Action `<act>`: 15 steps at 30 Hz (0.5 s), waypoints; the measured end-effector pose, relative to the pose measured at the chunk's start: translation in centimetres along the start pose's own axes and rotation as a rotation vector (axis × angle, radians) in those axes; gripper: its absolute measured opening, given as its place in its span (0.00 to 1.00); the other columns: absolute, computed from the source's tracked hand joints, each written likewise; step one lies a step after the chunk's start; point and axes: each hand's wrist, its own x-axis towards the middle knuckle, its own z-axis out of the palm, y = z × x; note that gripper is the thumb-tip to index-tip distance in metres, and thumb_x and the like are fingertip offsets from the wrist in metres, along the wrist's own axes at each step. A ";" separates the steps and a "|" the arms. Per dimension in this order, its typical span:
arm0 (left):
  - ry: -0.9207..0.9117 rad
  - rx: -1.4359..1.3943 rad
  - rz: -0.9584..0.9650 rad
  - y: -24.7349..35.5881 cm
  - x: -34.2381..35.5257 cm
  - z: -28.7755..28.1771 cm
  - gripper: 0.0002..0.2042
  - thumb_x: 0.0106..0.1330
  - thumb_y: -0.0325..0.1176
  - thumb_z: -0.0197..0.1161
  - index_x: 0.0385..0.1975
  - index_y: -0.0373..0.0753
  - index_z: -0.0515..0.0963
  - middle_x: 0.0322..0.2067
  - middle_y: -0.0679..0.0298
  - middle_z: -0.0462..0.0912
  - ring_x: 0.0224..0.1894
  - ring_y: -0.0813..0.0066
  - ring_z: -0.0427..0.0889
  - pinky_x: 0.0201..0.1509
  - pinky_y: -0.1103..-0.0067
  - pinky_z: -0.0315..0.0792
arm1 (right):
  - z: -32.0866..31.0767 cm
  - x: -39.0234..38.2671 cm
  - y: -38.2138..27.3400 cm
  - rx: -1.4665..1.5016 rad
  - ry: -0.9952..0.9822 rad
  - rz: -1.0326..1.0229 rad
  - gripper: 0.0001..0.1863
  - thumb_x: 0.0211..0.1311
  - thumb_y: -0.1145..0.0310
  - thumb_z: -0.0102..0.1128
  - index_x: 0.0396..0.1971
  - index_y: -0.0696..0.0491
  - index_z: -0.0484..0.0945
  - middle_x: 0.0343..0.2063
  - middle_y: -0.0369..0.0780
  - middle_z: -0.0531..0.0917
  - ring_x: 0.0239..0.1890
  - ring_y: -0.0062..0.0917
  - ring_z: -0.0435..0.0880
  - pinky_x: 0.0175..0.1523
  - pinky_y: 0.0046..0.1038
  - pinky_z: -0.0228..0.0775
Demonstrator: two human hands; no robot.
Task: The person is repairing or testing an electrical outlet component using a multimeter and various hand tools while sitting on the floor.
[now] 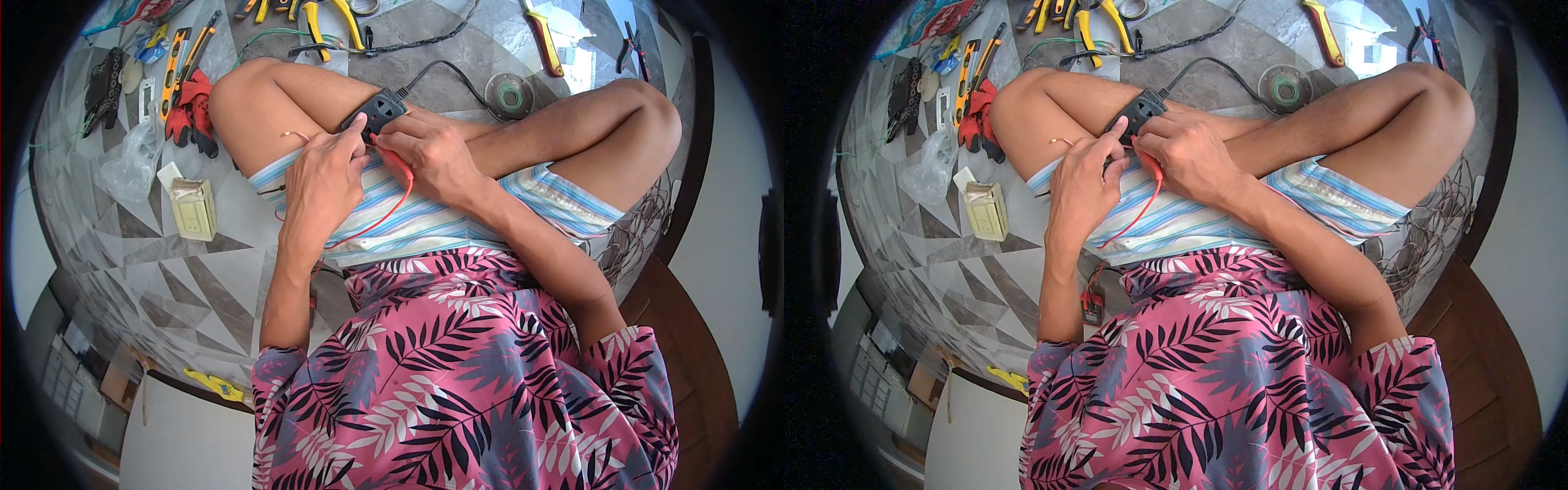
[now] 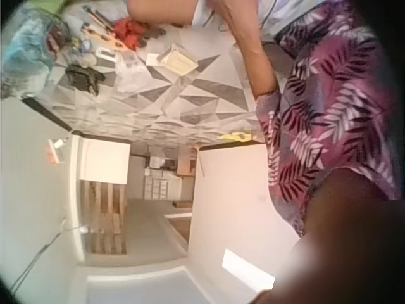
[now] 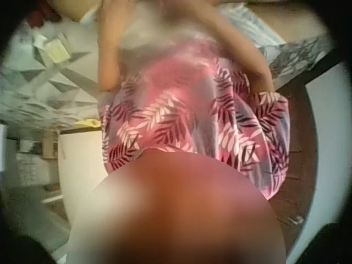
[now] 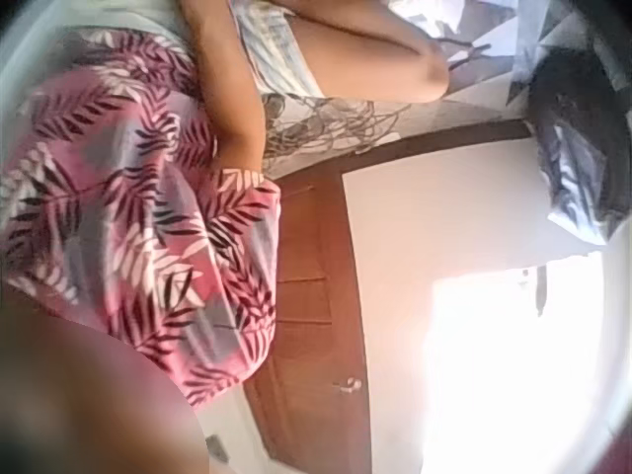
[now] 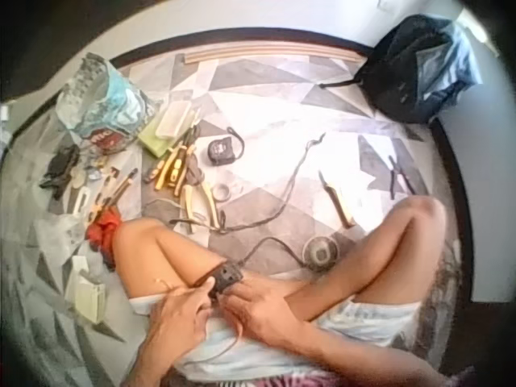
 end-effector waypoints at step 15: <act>0.007 -0.001 0.001 0.0 0.2 0.0 0.26 0.61 0.24 0.65 0.62 0.41 0.77 0.29 0.64 0.81 0.38 0.61 0.80 0.44 0.64 0.74 | 0.0 0.2 0.0 -0.045 -0.045 0.006 0.09 0.47 0.73 0.67 0.31 0.56 0.81 0.34 0.40 0.83 0.36 0.37 0.83 0.37 0.38 0.76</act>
